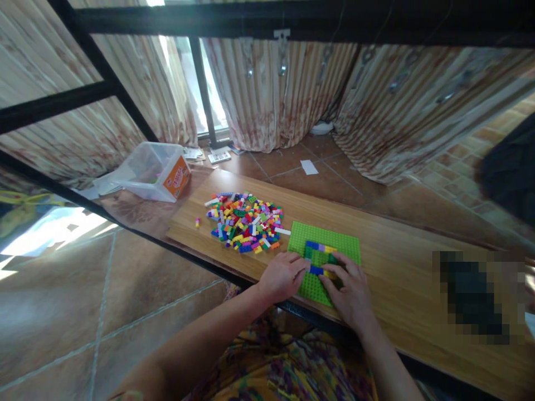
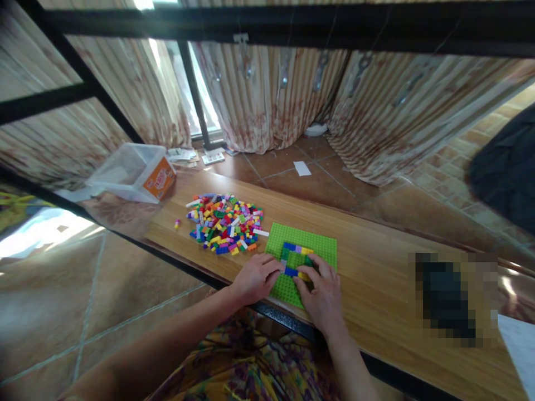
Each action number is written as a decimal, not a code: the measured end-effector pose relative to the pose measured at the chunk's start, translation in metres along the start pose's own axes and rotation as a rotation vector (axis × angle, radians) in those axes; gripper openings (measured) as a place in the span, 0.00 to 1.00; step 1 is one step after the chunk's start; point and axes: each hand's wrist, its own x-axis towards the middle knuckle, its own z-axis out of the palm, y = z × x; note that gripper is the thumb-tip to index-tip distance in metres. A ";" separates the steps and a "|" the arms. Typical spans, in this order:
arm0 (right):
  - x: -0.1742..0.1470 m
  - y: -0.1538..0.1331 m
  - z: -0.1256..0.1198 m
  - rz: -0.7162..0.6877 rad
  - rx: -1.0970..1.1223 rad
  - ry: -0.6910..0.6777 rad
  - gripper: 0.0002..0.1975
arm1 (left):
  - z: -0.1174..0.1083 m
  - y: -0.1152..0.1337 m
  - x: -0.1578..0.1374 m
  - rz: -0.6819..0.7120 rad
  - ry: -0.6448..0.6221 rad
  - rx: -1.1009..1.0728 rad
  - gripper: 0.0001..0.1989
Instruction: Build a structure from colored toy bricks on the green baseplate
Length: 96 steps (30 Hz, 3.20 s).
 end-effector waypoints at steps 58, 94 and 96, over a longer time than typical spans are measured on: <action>-0.003 -0.006 -0.002 0.083 0.102 0.194 0.10 | 0.003 -0.001 -0.002 -0.066 0.176 -0.065 0.09; -0.002 0.003 0.006 0.173 0.024 0.241 0.13 | -0.004 0.003 0.000 -0.046 0.019 0.036 0.16; -0.002 0.003 0.007 0.172 0.015 0.241 0.14 | -0.004 0.003 0.000 -0.050 0.030 0.011 0.15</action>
